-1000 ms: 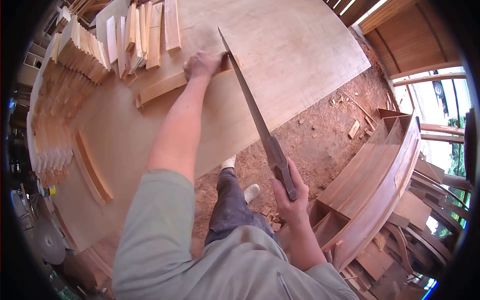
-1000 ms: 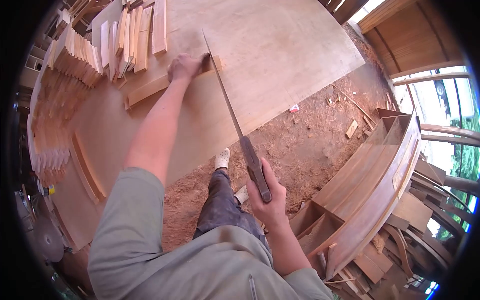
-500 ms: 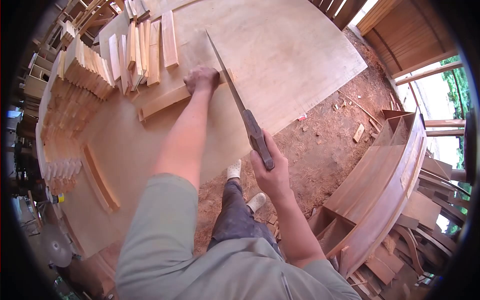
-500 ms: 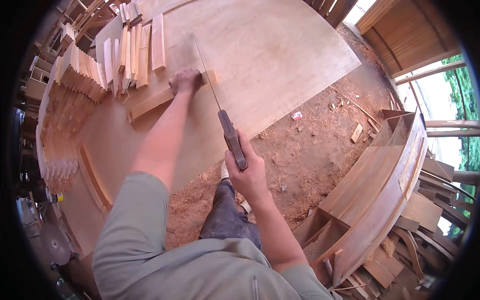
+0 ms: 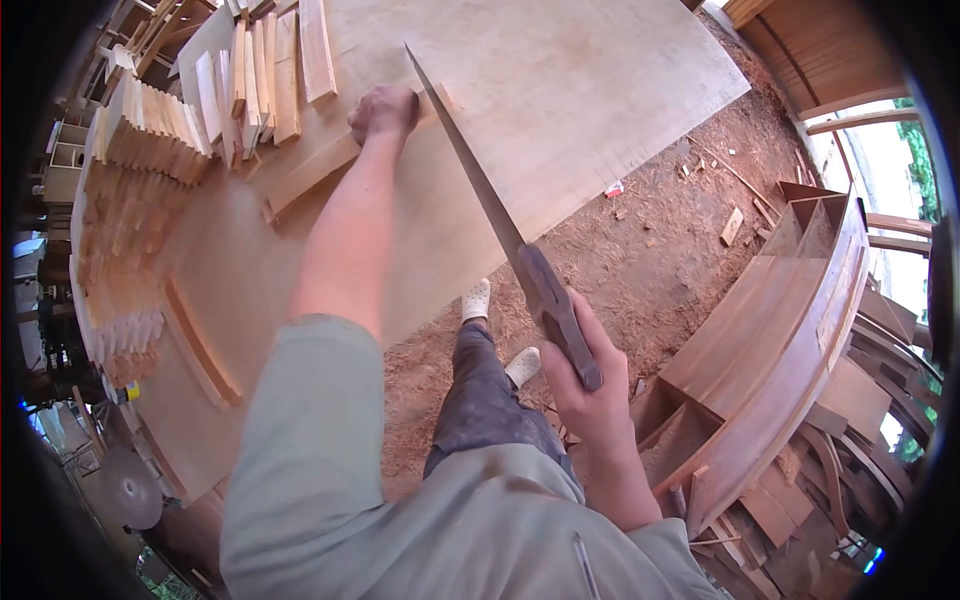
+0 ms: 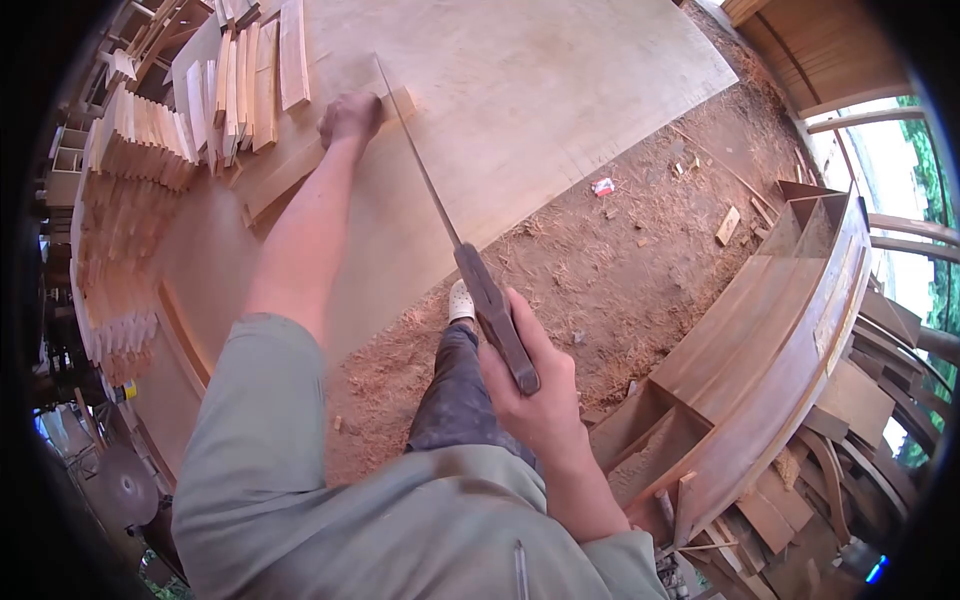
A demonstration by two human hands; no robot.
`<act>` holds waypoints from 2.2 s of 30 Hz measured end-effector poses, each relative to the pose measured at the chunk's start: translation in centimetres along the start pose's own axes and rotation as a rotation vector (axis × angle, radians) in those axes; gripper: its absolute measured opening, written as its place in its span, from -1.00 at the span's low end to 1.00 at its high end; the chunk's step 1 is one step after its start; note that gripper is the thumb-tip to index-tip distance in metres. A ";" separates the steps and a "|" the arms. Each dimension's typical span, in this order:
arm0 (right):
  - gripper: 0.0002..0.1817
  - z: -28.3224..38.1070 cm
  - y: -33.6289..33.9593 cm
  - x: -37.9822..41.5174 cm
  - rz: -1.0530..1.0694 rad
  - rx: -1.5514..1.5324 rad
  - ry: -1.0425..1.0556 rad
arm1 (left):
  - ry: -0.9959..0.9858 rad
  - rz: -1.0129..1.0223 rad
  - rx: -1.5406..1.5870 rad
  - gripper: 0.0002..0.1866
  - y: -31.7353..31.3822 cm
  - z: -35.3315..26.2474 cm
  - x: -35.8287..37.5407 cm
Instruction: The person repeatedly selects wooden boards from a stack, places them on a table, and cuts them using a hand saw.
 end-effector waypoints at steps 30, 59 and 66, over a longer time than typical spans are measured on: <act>-0.35 -1.2 0.3 1.1 -0.046 0.073 0.274 | 0.053 -0.140 0.049 -0.58 0.6 -0.7 0.4; -0.41 -2.2 1.5 2.4 -0.033 0.076 0.230 | 0.051 -0.176 0.087 -0.58 1.3 -1.1 0.9; -0.44 1.1 -8.4 -9.9 -0.049 -0.019 0.337 | 0.015 -0.117 0.109 -0.59 2.1 -1.5 1.2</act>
Point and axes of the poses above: each hand's wrist, its own x-axis away from the middle knuckle, its own y-axis out of the back of the hand, z = x × y, the point moved 8 cm from there along -x, towards the middle knuckle, and after that the axes turned 15 degrees about -z, right-handed, at the moved point
